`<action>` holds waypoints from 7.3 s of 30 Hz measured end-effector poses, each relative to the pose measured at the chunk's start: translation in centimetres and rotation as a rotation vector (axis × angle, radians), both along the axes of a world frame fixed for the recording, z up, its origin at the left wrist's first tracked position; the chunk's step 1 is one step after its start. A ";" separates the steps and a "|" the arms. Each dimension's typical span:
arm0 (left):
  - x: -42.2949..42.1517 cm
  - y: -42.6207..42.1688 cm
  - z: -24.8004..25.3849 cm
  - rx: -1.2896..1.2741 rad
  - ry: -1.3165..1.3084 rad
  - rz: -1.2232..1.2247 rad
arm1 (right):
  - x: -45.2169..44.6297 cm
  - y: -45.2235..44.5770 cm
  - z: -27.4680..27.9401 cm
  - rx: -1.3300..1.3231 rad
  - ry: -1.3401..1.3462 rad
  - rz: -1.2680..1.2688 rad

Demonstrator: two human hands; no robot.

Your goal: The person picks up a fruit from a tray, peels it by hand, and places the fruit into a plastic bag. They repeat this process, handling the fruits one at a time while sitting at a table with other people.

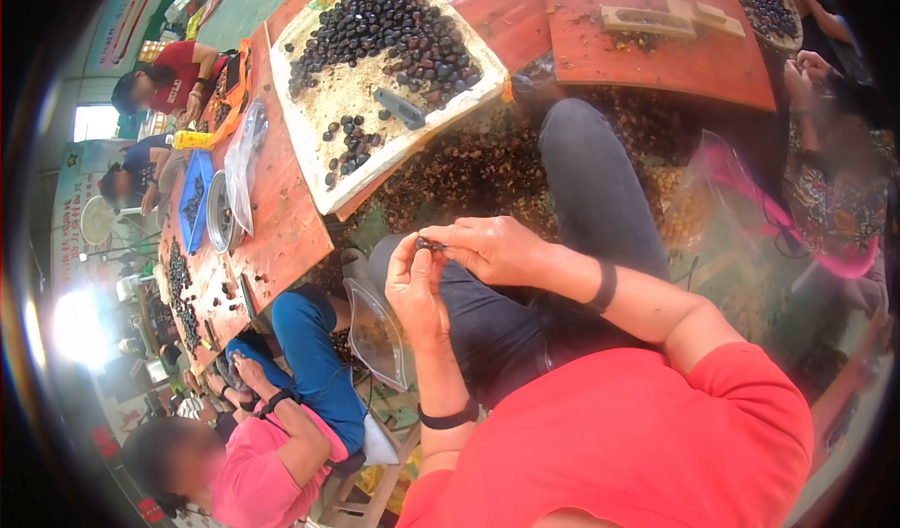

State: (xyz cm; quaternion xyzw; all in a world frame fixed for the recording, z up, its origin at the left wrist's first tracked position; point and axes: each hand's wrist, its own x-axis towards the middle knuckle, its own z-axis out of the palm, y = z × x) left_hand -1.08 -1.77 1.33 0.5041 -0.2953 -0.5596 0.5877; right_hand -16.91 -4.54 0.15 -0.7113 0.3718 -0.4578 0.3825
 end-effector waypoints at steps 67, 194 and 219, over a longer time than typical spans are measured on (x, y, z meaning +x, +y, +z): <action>-1.0 0.2 -0.7 -0.038 -0.059 0.084 | 0.5 0.0 0.0 0.301 -0.065 0.099; -1.1 -0.1 -1.0 -0.065 -0.034 0.109 | 0.4 0.2 -1.3 0.141 -0.066 0.031; -2.3 0.2 -0.8 -0.103 -0.075 0.156 | 2.3 0.8 -2.4 0.297 -0.382 -0.059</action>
